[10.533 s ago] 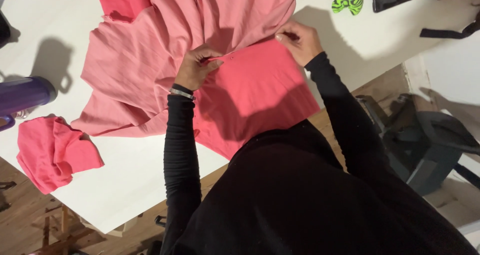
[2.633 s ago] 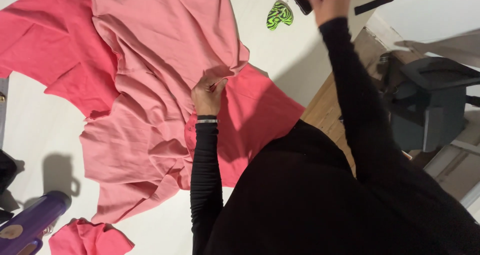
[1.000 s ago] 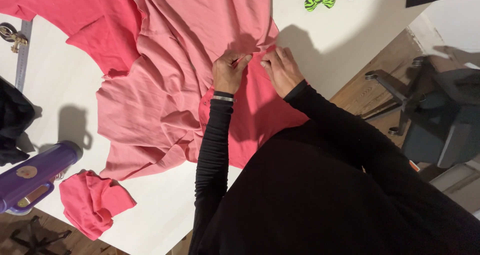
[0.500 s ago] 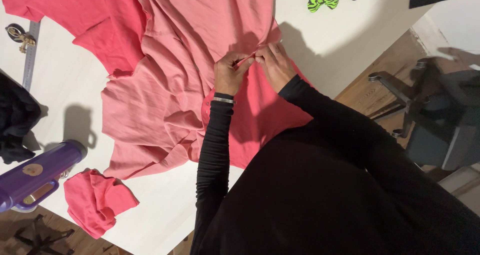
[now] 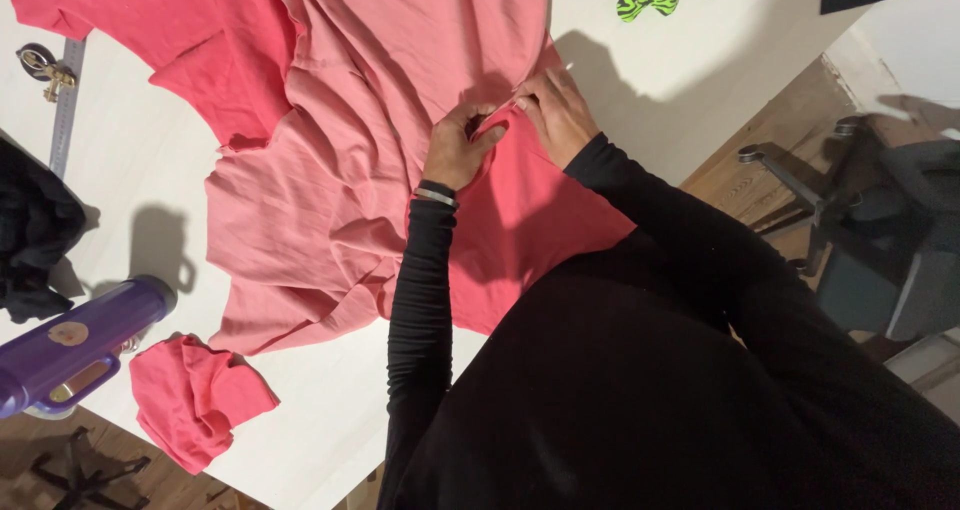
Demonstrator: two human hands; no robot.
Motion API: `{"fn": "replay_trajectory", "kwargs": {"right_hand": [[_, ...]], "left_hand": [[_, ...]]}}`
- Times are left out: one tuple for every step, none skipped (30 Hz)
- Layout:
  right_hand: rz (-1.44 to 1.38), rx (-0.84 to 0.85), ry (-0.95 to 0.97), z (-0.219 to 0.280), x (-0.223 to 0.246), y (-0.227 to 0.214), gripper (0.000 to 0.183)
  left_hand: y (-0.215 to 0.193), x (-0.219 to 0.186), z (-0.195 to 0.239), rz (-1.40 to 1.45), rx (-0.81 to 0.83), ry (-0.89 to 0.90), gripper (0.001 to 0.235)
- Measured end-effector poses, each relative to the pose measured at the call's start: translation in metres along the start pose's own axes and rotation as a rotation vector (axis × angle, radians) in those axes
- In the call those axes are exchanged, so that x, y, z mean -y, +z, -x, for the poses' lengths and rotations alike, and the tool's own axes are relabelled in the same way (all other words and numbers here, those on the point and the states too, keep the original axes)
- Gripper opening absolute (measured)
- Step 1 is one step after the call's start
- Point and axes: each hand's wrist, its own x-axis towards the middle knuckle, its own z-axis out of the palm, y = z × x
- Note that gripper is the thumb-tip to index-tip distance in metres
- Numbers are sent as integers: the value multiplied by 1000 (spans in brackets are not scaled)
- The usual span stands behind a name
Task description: Carefully pinning pieces of pink fabric together on a workshop cutting table.
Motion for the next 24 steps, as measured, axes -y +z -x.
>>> {"fn": "replay_trajectory", "kwargs": {"right_hand": [[11, -4, 9, 1, -2, 1, 8], [23, -8, 17, 2, -4, 2, 7], [23, -10, 18, 3, -2, 2, 7], [20, -15, 24, 4, 0, 2, 7], [17, -21, 27, 4, 2, 2, 7], [17, -23, 25, 3, 5, 1, 7], [49, -43, -12, 4, 9, -1, 7], [81, -64, -49, 4, 13, -3, 7], [80, -64, -48, 6, 15, -5, 7], [132, -62, -86, 7, 16, -6, 8], [183, -61, -124, 7, 17, -7, 10], [182, -62, -125, 10, 14, -5, 10], [150, -74, -120, 14, 11, -4, 10], [117, -86, -115, 17, 8, -3, 10], [117, -86, -115, 18, 8, -2, 10], [124, -80, -97, 19, 7, -1, 11], [131, -73, -76, 21, 8, 0, 11], [131, -72, -73, 23, 9, 0, 11], [122, -87, -55, 22, 9, 1, 11], [112, -101, -37, 21, 9, 1, 11], [115, -105, -37, 21, 8, 0, 11], [97, -118, -24, 21, 8, -1, 11], [74, -127, -11, 22, 9, 0, 10], [72, -127, -11, 21, 11, -1, 10]], "left_hand": [[0, 2, 0, -31, 0, 55, 36], [-1, 5, -1, -61, 1, 110, 36], [0, 6, -1, -62, 1, 111, 36], [0, 6, -1, -47, 9, 125, 33], [0, 7, -3, -34, 15, 141, 30], [0, 5, -3, -35, 13, 143, 30], [0, 3, -3, -43, 18, 86, 29], [0, 1, -3, -50, 23, 30, 29], [-1, 3, -3, -51, 24, 29, 29], [-1, 4, -2, -33, 37, 38, 27], [-2, 6, -3, -16, 50, 47, 26], [-3, 6, -3, -17, 50, 47, 26], [-3, 6, -2, 61, 93, 46, 26], [-4, 7, -1, 140, 136, 44, 25], [-4, 4, -2, 140, 136, 44, 25], [-5, 1, -2, 168, 167, 112, 23], [-5, -1, 0, 197, 202, 177, 21], [-6, -1, 2, 197, 203, 174, 21], [-7, -1, -1, 229, 240, 169, 21], [-8, -2, -3, 260, 277, 164, 20], [-8, -3, -3, 259, 280, 168, 20], [-9, -3, -3, 302, 319, 90, 20], [-10, -2, -1, 345, 355, 7, 20], [-12, -3, 0, 343, 354, 5, 20]]}}
